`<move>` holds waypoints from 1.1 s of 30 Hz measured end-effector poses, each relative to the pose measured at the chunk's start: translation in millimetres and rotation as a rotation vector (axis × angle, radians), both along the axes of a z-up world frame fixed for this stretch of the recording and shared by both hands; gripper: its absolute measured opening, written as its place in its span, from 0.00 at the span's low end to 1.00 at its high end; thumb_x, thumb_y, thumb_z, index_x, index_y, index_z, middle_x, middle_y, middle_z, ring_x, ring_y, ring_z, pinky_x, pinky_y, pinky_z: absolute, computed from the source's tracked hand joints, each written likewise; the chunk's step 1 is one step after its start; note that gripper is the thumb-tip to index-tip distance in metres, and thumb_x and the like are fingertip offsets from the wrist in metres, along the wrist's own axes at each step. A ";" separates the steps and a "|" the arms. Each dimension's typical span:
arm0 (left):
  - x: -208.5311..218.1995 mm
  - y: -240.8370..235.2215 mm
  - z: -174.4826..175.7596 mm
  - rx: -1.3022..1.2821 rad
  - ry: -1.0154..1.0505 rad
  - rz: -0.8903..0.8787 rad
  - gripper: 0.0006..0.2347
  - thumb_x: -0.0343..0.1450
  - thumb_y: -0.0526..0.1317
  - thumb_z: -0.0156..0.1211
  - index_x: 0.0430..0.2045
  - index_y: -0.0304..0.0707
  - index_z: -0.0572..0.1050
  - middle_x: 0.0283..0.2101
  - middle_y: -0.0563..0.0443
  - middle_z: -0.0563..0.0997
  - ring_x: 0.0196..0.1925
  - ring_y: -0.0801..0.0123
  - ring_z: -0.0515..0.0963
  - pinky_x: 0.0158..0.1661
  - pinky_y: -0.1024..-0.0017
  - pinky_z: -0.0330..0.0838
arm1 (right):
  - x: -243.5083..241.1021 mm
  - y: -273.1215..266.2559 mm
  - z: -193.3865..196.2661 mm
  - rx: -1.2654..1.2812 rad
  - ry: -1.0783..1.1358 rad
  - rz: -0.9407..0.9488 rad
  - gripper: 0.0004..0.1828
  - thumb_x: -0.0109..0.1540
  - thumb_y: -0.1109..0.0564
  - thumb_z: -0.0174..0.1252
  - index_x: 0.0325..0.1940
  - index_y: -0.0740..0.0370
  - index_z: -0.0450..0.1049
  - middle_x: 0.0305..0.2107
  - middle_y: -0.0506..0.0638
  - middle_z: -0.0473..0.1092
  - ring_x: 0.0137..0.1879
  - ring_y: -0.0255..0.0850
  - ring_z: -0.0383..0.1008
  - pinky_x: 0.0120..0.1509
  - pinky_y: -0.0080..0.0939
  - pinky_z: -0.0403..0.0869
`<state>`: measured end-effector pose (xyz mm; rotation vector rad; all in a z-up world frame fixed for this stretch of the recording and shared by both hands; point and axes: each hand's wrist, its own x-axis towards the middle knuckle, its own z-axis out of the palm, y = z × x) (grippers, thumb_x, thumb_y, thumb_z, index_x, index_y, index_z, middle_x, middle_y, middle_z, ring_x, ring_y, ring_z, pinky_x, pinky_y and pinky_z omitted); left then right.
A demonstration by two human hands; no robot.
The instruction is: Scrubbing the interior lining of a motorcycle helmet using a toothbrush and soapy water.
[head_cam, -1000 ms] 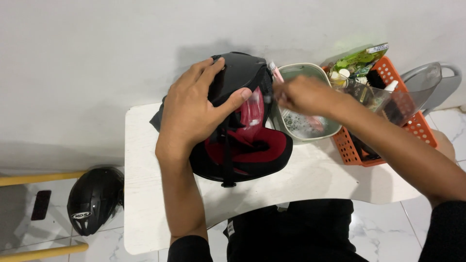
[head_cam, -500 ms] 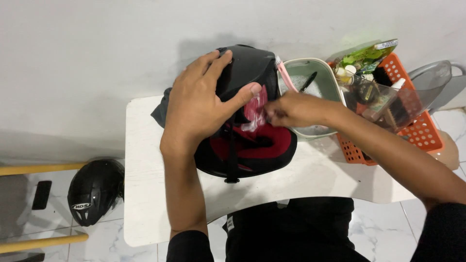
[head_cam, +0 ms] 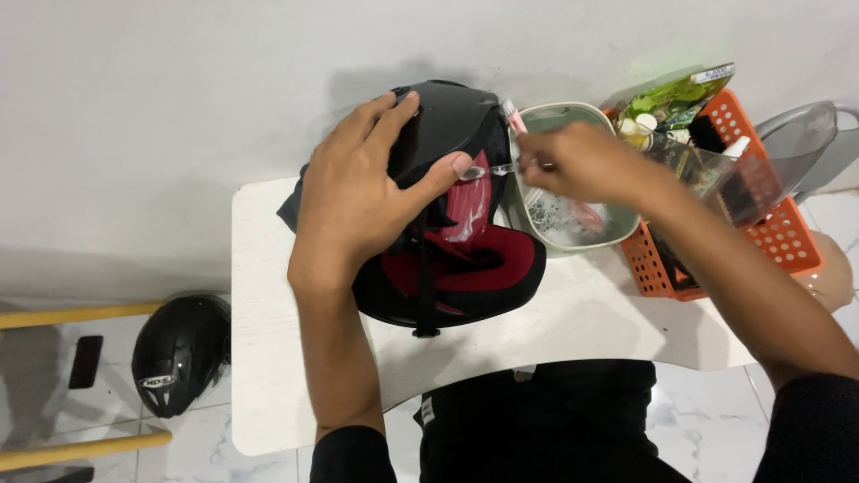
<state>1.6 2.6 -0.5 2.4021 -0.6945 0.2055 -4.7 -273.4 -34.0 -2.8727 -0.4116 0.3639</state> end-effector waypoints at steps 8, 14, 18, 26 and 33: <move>1.0 -0.1 9.0 -0.011 0.042 -0.013 0.31 0.71 0.63 0.52 0.63 0.42 0.71 0.67 0.45 0.71 0.67 0.54 0.69 0.61 0.53 0.61 | -56.9 -30.0 13.7 -0.269 0.214 -0.423 0.14 0.72 0.46 0.45 0.50 0.52 0.74 0.34 0.49 0.78 0.41 0.43 0.80 0.49 0.49 0.78; -2.1 -2.4 5.3 -0.018 -0.013 -0.043 0.29 0.73 0.59 0.54 0.62 0.36 0.71 0.65 0.42 0.73 0.66 0.53 0.71 0.59 0.56 0.65 | -45.5 -68.7 -109.8 -0.305 0.087 -0.335 0.13 0.66 0.57 0.43 0.51 0.63 0.67 0.33 0.64 0.75 0.39 0.67 0.78 0.37 0.66 0.73; -4.0 -1.6 9.8 -0.034 0.012 -0.029 0.29 0.73 0.59 0.55 0.62 0.37 0.71 0.66 0.45 0.72 0.67 0.56 0.70 0.60 0.58 0.65 | -42.8 -44.0 -51.8 0.019 0.315 -0.334 0.10 0.69 0.59 0.52 0.44 0.61 0.80 0.32 0.53 0.78 0.29 0.39 0.76 0.37 0.38 0.77; -1.2 0.8 9.6 -0.033 0.034 -0.020 0.30 0.72 0.61 0.53 0.63 0.41 0.71 0.66 0.47 0.72 0.66 0.55 0.72 0.59 0.54 0.64 | -21.9 -71.8 -71.2 -0.047 0.319 -0.288 0.08 0.66 0.53 0.56 0.42 0.57 0.78 0.36 0.52 0.80 0.39 0.46 0.79 0.43 0.46 0.72; 3.3 1.7 3.0 -0.024 0.012 -0.016 0.31 0.72 0.64 0.53 0.63 0.42 0.70 0.66 0.46 0.72 0.65 0.53 0.71 0.59 0.53 0.64 | -37.2 -63.0 -36.2 -0.170 0.408 -0.237 0.13 0.67 0.47 0.53 0.50 0.48 0.79 0.47 0.42 0.81 0.42 0.40 0.83 0.51 0.43 0.76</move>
